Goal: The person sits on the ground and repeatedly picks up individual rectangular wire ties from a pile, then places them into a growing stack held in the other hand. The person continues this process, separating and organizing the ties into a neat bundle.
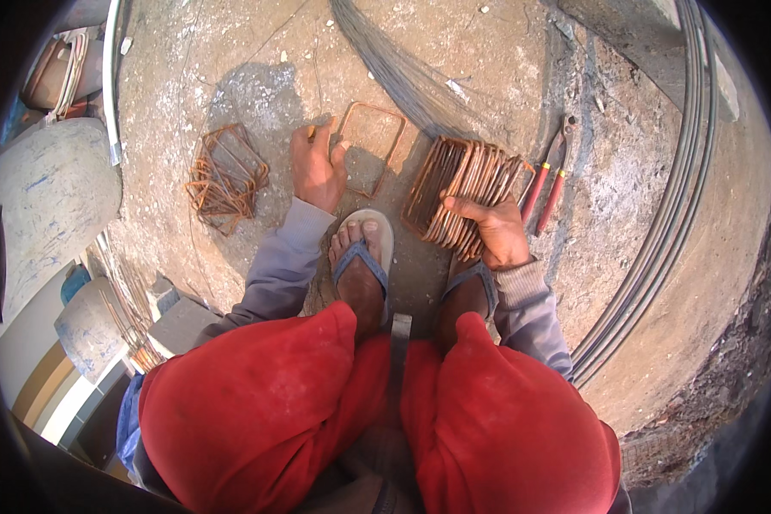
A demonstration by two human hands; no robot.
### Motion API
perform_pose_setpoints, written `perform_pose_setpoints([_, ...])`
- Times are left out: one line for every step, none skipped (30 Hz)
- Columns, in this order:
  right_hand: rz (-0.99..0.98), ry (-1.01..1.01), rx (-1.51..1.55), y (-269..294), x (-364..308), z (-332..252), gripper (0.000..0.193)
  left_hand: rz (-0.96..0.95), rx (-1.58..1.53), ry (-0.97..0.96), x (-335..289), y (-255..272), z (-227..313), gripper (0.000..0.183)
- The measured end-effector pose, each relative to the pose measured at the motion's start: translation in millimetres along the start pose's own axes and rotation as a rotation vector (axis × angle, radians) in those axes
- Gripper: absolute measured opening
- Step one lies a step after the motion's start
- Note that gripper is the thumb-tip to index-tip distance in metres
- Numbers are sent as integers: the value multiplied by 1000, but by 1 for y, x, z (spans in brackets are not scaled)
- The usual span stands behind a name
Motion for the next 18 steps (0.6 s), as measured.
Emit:
perform_pose_setpoints([2, 5, -4, 1, 0, 0, 30, 145, 173, -119, -2, 18, 17, 22])
perform_pose_setpoints([15, 11, -20, 3, 0, -1, 30, -11, 68, -73, -6, 5, 14, 22])
perform_pose_setpoints([28, 18, -36, 5, -1, -2, 30, -167, -37, -26, -15, -9, 13, 23])
perform_pose_setpoints([37, 22, -50, 5, 0, -3, 30, -323, -137, 22, -26, -22, 12, 25])
perform_pose_setpoints([28, 5, -31, 2, -1, -2, 30, -390, -104, 16, -35, -30, 16, 24])
perform_pose_setpoints([20, -13, -12, 1, -1, -1, 30, -457, -72, 11, -46, -41, 20, 24])
perform_pose_setpoints([17, -29, 3, 1, -2, -1, 31, -523, -45, 6, -53, -50, 23, 24])
perform_pose_setpoints([21, -12, -3, 1, -2, -2, 30, -521, -33, 14, -54, -52, 22, 23])
perform_pose_setpoints([18, -8, -15, 2, -1, -1, 30, -519, -20, 21, -54, -52, 20, 22])
perform_pose_setpoints([16, -4, -27, 2, 1, 0, 30, -518, -9, 29, -53, -51, 21, 21])
perform_pose_setpoints([14, -1, -39, 3, 1, -1, 30, -475, -18, -3, -50, -46, 27, 21])
perform_pose_setpoints([17, 9, 5, 2, 0, -2, 29, -432, -28, -36, -47, -38, 34, 21])
perform_pose_setpoints([15, 13, 10, 1, 1, -3, 30, -387, -35, -73, -39, -29, 42, 21])
perform_pose_setpoints([16, 10, 12, 0, 1, -2, 30, -389, -147, -29, -36, -20, 47, 20])
perform_pose_setpoints([17, 7, 13, 1, 0, -1, 30, -390, -259, 14, -32, -10, 57, 19])
perform_pose_setpoints([9, 7, 12, -1, 0, -1, 30, -386, -362, 57, -28, -1, 64, 17])
perform_pose_setpoints([2, 7, 9, 0, 0, -2, 30, -405, -419, 69, -28, 1, 71, 17])
perform_pose_setpoints([-4, 8, 6, -1, 0, -2, 30, -424, -477, 82, -29, 0, 79, 16])
Point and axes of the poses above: each hand's wrist, its own x-axis towards the middle knuckle, its own y-axis out of the back of the hand, z = x × y, the point moved 10 cm from there along x, towards the middle knuckle, and after that the axes turned 4 degrees about x, right-handed, at the moved point
